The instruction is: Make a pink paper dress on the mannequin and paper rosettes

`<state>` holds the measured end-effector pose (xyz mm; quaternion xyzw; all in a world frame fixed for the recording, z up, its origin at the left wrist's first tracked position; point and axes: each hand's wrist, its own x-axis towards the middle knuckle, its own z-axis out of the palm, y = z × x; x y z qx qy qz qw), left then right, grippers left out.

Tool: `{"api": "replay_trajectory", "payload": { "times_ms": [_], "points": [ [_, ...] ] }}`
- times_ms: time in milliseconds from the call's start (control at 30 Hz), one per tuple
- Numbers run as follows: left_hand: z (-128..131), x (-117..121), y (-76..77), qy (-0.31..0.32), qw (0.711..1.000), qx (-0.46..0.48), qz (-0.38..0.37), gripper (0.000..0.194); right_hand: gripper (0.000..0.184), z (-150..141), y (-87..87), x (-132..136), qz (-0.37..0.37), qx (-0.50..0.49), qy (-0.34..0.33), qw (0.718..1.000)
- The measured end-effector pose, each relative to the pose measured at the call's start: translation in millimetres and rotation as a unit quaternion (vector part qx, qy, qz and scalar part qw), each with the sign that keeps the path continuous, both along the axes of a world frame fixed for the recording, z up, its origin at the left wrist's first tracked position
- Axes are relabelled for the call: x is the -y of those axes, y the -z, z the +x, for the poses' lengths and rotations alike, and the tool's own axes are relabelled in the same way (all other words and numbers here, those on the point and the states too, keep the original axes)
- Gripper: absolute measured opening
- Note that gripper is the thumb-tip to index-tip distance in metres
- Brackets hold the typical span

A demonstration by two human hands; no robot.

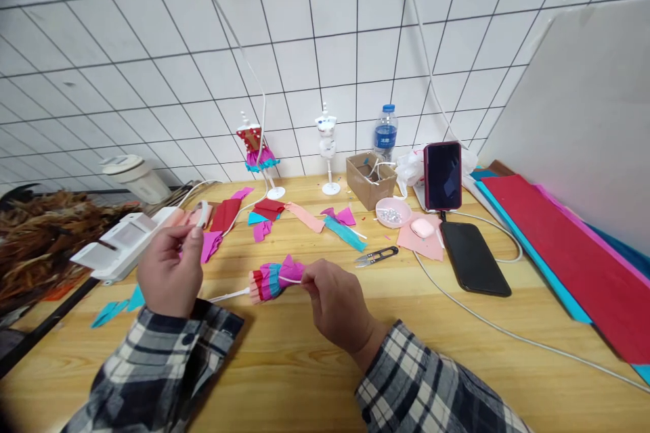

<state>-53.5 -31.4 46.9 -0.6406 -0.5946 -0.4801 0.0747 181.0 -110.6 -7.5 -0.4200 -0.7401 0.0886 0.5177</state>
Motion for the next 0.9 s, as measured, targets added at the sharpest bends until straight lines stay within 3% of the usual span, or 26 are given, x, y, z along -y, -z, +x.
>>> {"api": "replay_trajectory", "payload": {
  "times_ms": [100,167,300,400,433,500,567,600,767,900],
  "points": [
    [-25,-20,7.8,0.018,0.977,-0.197,-0.075,0.026,0.011,0,1.0,-4,-0.041,-0.043,-0.060,0.996],
    [-32,-27,17.3,0.026,0.959,-0.256,-0.121,0.027,0.011,-1,1.2,-6,-0.058,-0.069,-0.073,0.993],
    [-30,-28,27.1,0.027,0.932,-0.296,-0.207,0.031,0.010,-1,1.2,-4,-0.101,-0.074,-0.086,0.988],
    [-19,-16,17.4,-0.014,0.944,-0.277,-0.180,0.037,0.012,-2,-0.1,-2,-0.136,-0.051,-0.093,0.985],
    [-13,-9,11.9,0.000,0.959,-0.242,-0.150,0.039,0.012,-2,-1.0,-2,-0.146,-0.045,-0.093,0.984],
    [1,7,1.2,0.112,0.972,-0.177,-0.110,0.041,0.012,-2,-3.3,-1,-0.158,-0.040,-0.085,0.983],
    [17,25,-6.0,0.251,0.943,-0.175,-0.127,0.040,0.011,-3,-5.6,0,-0.163,-0.043,-0.073,0.983],
    [25,33,-7.8,0.279,0.931,-0.192,-0.136,0.037,0.011,-3,-6.6,0,-0.164,-0.045,-0.066,0.983],
    [46,52,-4.6,0.305,0.919,-0.212,-0.132,0.017,0.009,-3,-7.9,3,-0.177,-0.035,-0.042,0.983],
    [48,55,-1.0,0.348,0.908,-0.195,-0.126,0.018,0.009,-5,-4.3,0,-0.200,-0.052,-0.030,0.978]
  ]
}}
